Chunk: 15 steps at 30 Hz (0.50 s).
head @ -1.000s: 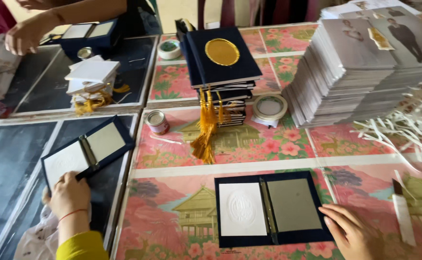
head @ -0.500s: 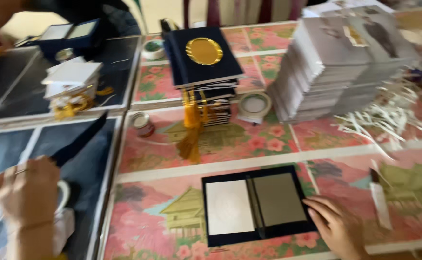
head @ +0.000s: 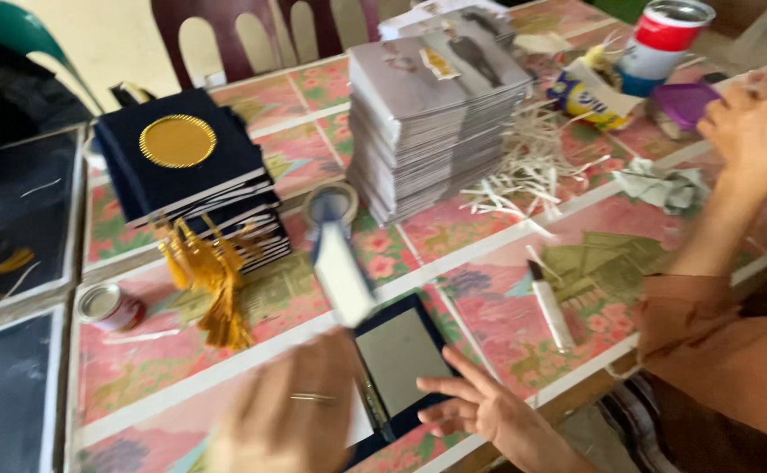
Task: The person assembles small books by placing a white paper insert into a dark blue cover with a gold emblem. They then fold the cover over the insert and press it down to secure it. The finished books are placed on a stack on the table.
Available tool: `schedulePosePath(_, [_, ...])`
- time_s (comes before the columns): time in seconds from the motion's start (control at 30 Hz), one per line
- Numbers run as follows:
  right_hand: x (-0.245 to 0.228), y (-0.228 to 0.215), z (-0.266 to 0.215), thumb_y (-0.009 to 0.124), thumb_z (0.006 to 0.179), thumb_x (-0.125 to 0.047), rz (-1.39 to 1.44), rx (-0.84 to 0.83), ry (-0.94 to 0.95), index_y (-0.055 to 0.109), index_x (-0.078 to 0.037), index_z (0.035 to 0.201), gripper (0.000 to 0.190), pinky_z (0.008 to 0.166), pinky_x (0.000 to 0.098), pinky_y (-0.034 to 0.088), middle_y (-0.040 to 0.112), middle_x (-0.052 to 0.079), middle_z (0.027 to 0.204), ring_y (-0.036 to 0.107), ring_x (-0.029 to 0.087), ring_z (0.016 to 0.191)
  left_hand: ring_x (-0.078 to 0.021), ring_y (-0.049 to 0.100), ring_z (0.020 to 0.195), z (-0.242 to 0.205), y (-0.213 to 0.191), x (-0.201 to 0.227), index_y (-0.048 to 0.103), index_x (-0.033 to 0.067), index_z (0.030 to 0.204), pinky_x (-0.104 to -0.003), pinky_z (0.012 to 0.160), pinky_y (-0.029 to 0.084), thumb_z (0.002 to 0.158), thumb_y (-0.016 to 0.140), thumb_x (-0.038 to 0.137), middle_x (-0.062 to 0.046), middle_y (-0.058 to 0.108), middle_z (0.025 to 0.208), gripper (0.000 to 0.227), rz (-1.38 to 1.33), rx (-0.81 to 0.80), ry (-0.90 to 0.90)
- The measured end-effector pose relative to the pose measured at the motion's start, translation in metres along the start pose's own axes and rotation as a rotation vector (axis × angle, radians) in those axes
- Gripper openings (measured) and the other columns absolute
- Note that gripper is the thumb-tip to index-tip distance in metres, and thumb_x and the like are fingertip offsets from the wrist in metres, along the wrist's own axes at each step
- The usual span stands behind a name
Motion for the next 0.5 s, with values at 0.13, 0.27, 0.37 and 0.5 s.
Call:
schedulePosePath(0.13, [0.015, -0.033, -0.002, 0.046, 0.093, -0.062, 0.506, -0.031, -0.216, 0.016, -0.010, 0.133, 0.072, 0.087, 0.0459, 0.045, 0.036, 0.023, 0.131, 0.053, 0.035, 0.110, -0.0197, 0.057, 0.079, -0.007, 0.042, 0.087, 0.063, 0.0023, 0.100, -0.029, 0.066, 0.048, 0.098, 0.034, 0.014, -0.010, 0.062, 0.094, 0.031, -0.288, 0.258, 0.370])
schedulePosePath(0.27, [0.070, -0.099, -0.012, 0.038, 0.087, -0.070, 0.701, 0.285, 0.019, 0.055, -0.001, 0.078, 0.072, 0.053, 0.0243, 0.036, 0.056, 0.004, 0.069, 0.056, 0.014, 0.061, -0.0260, 0.056, 0.081, -0.029, 0.078, 0.153, 0.066, -0.0044, 0.098, -0.033, 0.068, 0.047, 0.100, 0.037, 0.006, -0.016, 0.062, 0.092, 0.030, -0.527, 0.299, 0.447])
schedulePosePath(0.37, [0.095, -0.141, -0.012, 0.028, 0.079, -0.086, 0.813, 0.246, 0.130, 0.054, 0.003, 0.074, 0.093, 0.051, 0.0247, 0.041, 0.058, 0.010, 0.067, 0.058, 0.018, 0.058, -0.0302, 0.060, 0.096, -0.036, 0.088, 0.170, 0.066, -0.0054, 0.103, -0.045, 0.090, 0.050, 0.098, 0.045, 0.001, -0.019, 0.062, 0.100, 0.023, -0.742, 0.223, 0.420])
schedulePosePath(0.5, [-0.009, -0.112, -0.006, 0.030, 0.102, -0.051, 0.604, 0.624, -0.282, 0.066, 0.004, 0.093, 0.066, 0.089, 0.0538, 0.047, 0.070, 0.022, 0.096, 0.065, 0.036, 0.099, -0.0177, 0.058, 0.111, -0.064, 0.089, 0.177, 0.067, 0.0109, 0.104, -0.045, 0.088, 0.053, 0.096, 0.063, 0.015, -0.005, 0.063, 0.112, 0.010, -0.687, 0.296, 0.383])
Point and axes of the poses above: each hand's wrist, its own z-axis towards the middle knuckle, its own y-axis out of the palm, x = y × z, the point moved 2 cm from there along z, towards the middle knuckle
